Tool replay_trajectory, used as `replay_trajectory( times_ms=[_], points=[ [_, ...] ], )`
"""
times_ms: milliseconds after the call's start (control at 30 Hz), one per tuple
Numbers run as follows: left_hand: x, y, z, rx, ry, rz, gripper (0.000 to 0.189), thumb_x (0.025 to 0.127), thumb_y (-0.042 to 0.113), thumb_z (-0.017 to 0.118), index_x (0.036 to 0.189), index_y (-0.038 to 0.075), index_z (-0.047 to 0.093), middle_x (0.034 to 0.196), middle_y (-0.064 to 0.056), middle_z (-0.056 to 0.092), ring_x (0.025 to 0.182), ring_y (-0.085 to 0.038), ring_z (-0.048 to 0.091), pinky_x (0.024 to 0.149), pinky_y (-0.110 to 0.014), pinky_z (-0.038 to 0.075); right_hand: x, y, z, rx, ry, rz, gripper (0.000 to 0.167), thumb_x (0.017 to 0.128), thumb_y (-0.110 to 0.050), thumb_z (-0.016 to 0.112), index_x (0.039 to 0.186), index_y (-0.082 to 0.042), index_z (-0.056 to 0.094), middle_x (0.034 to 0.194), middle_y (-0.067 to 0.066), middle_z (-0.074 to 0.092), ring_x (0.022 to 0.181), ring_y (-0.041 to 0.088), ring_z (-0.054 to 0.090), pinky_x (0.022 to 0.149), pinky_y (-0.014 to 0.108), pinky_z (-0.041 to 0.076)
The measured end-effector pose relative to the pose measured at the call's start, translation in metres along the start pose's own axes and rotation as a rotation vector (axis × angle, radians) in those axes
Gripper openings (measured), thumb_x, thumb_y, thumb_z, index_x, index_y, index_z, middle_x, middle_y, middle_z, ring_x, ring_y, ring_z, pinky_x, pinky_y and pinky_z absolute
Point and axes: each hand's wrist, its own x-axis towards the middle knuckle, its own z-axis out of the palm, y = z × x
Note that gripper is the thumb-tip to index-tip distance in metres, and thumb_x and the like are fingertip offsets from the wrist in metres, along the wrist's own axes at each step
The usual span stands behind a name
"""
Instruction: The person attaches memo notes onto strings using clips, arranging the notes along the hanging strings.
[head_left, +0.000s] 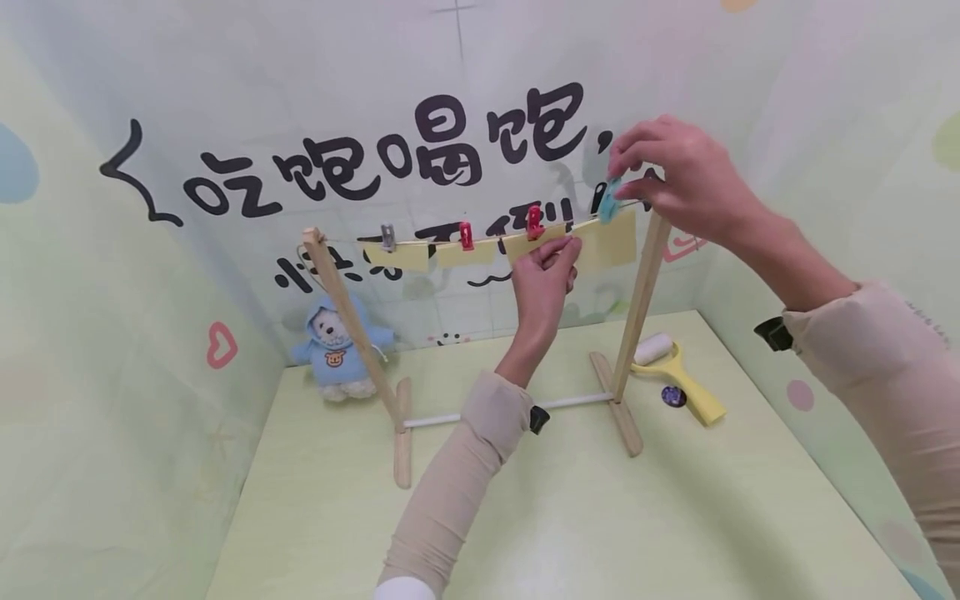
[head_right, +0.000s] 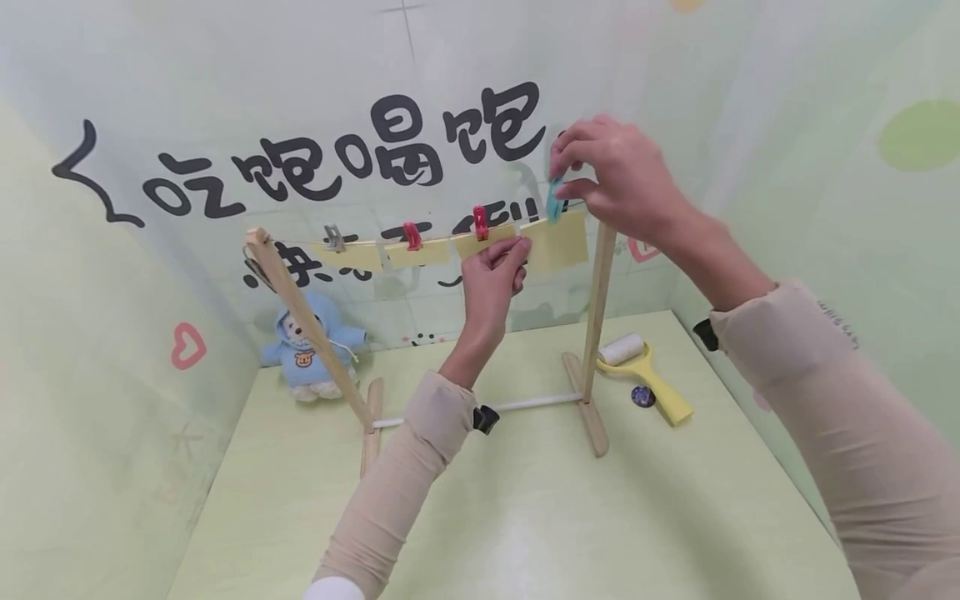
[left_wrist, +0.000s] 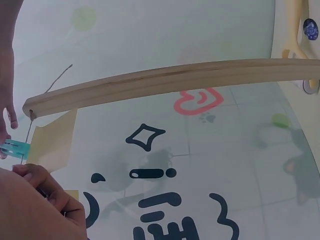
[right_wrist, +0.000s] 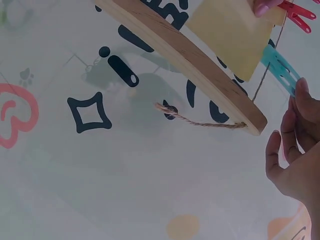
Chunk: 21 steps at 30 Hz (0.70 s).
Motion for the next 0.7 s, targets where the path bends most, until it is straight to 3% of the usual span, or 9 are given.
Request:
replay_trajectory(
  times_ms=[367, 433, 567, 700],
  points=[
    [0.002, 0.003, 0.003, -0.004, -0.001, -0.008, 0.024, 0.105, 0.012, 0.075, 0.116, -0.009, 0.078, 0.062, 0.008, 0.057, 0.055, -0.003, 0.047, 0.054, -0.017, 0.035, -0.002, 0.005, 0.005, -0.044, -0.070, -0.024, 0.021, 0.087, 0.008, 0.087, 0.106, 0.007, 0.079, 0.121, 0.020, 0.073, 0.113, 0.041, 0.065, 0.097, 0.053, 0.048],
    [0.001, 0.004, 0.003, 0.006, -0.005, -0.006, 0.024, 0.106, 0.012, 0.075, 0.116, -0.009, 0.078, 0.061, 0.008, 0.056, 0.055, -0.004, 0.047, 0.053, -0.018, 0.034, -0.002, 0.006, 0.006, -0.047, -0.082, -0.022, 0.022, 0.087, 0.007, 0.088, 0.108, 0.006, 0.079, 0.123, 0.019, 0.070, 0.109, 0.040, 0.067, 0.094, 0.045, 0.050],
    [0.000, 0.004, 0.002, 0.042, -0.024, 0.001, 0.025, 0.107, 0.015, 0.074, 0.117, -0.008, 0.078, 0.060, 0.007, 0.054, 0.056, -0.005, 0.047, 0.052, -0.020, 0.029, -0.006, 0.009, 0.005, -0.021, -0.095, -0.010, 0.034, 0.088, 0.005, 0.089, 0.120, 0.007, 0.078, 0.131, 0.020, 0.066, 0.103, 0.037, 0.067, 0.086, 0.015, 0.046],
    [-0.005, -0.001, -0.004, 0.066, -0.044, -0.012, 0.027, 0.108, 0.019, 0.074, 0.120, -0.005, 0.077, 0.060, 0.007, 0.054, 0.057, -0.006, 0.047, 0.052, -0.020, 0.028, -0.020, 0.007, 0.005, 0.049, -0.065, 0.039, 0.059, 0.087, 0.006, 0.089, 0.143, 0.006, 0.067, 0.147, 0.023, 0.057, 0.119, 0.039, 0.061, 0.089, 0.008, 0.041]
  ],
)
